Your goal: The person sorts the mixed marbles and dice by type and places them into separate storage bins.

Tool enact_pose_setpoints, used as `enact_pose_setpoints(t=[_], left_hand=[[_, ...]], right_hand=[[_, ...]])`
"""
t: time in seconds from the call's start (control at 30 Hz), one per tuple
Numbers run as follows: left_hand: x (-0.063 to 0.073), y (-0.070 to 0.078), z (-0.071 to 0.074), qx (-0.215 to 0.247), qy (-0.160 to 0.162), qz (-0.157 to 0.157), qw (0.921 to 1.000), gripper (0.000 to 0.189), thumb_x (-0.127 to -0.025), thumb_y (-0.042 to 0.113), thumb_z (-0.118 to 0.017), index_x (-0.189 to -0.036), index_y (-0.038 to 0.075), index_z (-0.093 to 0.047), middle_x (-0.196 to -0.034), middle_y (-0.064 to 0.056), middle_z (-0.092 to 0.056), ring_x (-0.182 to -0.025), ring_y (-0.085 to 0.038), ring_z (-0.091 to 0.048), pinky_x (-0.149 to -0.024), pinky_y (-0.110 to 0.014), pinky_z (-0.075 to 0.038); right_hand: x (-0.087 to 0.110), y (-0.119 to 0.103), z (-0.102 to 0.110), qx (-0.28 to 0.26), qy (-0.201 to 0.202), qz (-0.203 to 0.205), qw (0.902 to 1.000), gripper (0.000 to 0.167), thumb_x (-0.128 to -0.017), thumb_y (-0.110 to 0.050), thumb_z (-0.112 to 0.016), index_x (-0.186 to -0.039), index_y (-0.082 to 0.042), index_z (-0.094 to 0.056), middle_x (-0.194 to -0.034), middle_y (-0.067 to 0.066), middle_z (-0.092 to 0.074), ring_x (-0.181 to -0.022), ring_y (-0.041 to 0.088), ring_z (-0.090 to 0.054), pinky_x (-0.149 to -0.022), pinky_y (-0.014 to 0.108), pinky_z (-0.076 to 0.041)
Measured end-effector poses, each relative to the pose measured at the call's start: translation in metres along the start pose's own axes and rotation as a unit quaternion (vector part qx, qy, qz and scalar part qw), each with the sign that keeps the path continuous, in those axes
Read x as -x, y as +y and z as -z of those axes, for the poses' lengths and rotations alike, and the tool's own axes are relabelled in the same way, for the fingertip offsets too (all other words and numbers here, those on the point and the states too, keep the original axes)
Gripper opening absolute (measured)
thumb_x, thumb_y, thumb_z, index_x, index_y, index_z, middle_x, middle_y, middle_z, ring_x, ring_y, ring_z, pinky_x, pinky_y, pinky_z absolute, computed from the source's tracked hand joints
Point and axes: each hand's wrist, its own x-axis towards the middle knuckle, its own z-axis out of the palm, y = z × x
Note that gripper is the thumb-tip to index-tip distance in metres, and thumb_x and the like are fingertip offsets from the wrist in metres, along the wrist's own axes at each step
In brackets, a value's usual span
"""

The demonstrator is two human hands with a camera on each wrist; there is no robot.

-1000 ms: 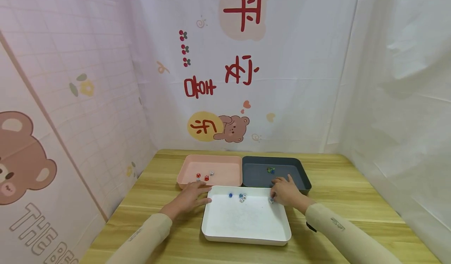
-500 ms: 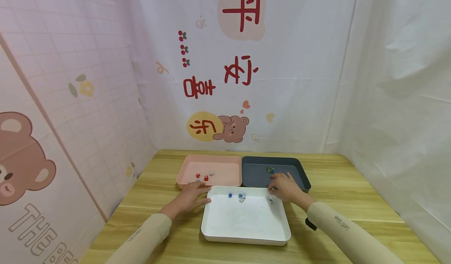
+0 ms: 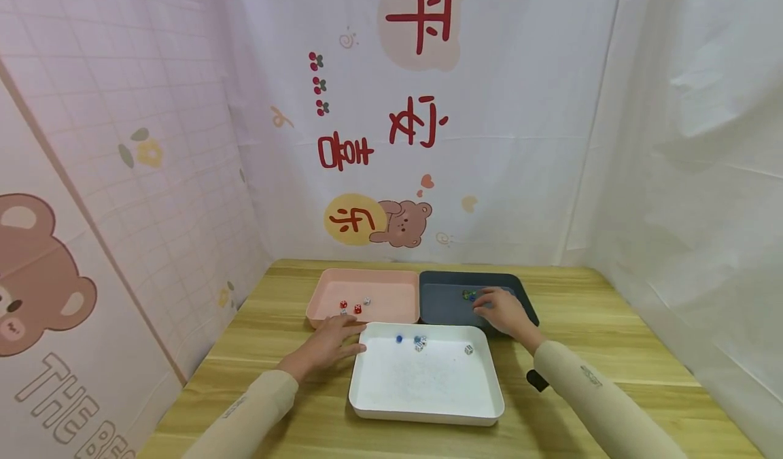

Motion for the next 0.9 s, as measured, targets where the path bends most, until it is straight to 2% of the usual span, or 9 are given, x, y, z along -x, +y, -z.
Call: enact_pose_setpoints(t=[0.17,0.4,0.63,0.73,0.9], left_hand=[[0.001,-0.001,0.0,0.008,-0.003,-0.002,1.0,0.057,-0.097,0.043,-0.062,-0.138,0.003,-0.058,-0.143,-0.026,-0.044,-0.134,-0.043,-0.04,-0.112,-0.062,-0.021],[0.001,-0.002,-0.002,0.007,0.002,-0.008,0.9999,0.058,-0.097,0.044,-0.061,-0.138,0.003,-0.058,-0.143,-0.026,-0.045,-0.134,-0.043,-0.04,-0.111,-0.061,-0.024],[-0.002,0.0,0.002,0.006,0.005,-0.013,0.9999,0.058,-0.097,0.043,-0.061,-0.137,0.002,-0.058,-0.143,-0.027,-0.045,-0.134,-0.043,-0.04,-0.111,-0.064,-0.022],[-0.001,0.0,0.0,0.01,0.005,-0.014,0.9998,0.058,-0.097,0.042,-0.062,-0.137,0.001,-0.058,-0.142,-0.028,-0.045,-0.134,-0.044,-0.04,-0.111,-0.066,-0.019],[0.003,0.001,-0.002,0.005,0.011,-0.012,0.9998,0.056,-0.096,0.04,-0.064,-0.136,0.001,-0.059,-0.14,-0.026,-0.047,-0.132,-0.043,-0.042,-0.111,-0.064,-0.023]], right_hand=[[-0.003,0.012,-0.002,-0.011,0.013,-0.048,0.9987,0.018,-0.092,-0.015,-0.069,-0.103,-0.003,-0.077,-0.134,0.03,-0.054,-0.126,0.049,-0.047,-0.1,0.061,-0.04],[-0.002,0.017,-0.006,-0.014,0.012,-0.092,0.9956,0.019,-0.093,-0.016,-0.068,-0.104,-0.004,-0.077,-0.131,0.029,-0.057,-0.122,0.048,-0.052,-0.097,0.059,-0.044],[-0.007,0.021,-0.005,-0.005,0.021,-0.1,0.9948,0.02,-0.093,-0.016,-0.068,-0.108,-0.006,-0.077,-0.119,0.02,-0.067,-0.109,0.043,-0.06,-0.087,0.058,-0.049],[-0.007,0.022,-0.007,-0.007,0.03,-0.101,0.9944,0.025,-0.095,-0.017,-0.066,-0.115,-0.005,-0.074,-0.121,0.021,-0.066,-0.111,0.045,-0.06,-0.085,0.057,-0.05],[-0.006,0.022,-0.009,-0.011,0.036,-0.102,0.9941,0.03,-0.097,-0.02,-0.064,-0.122,-0.005,-0.071,-0.127,0.023,-0.062,-0.115,0.046,-0.057,-0.089,0.06,-0.048]])
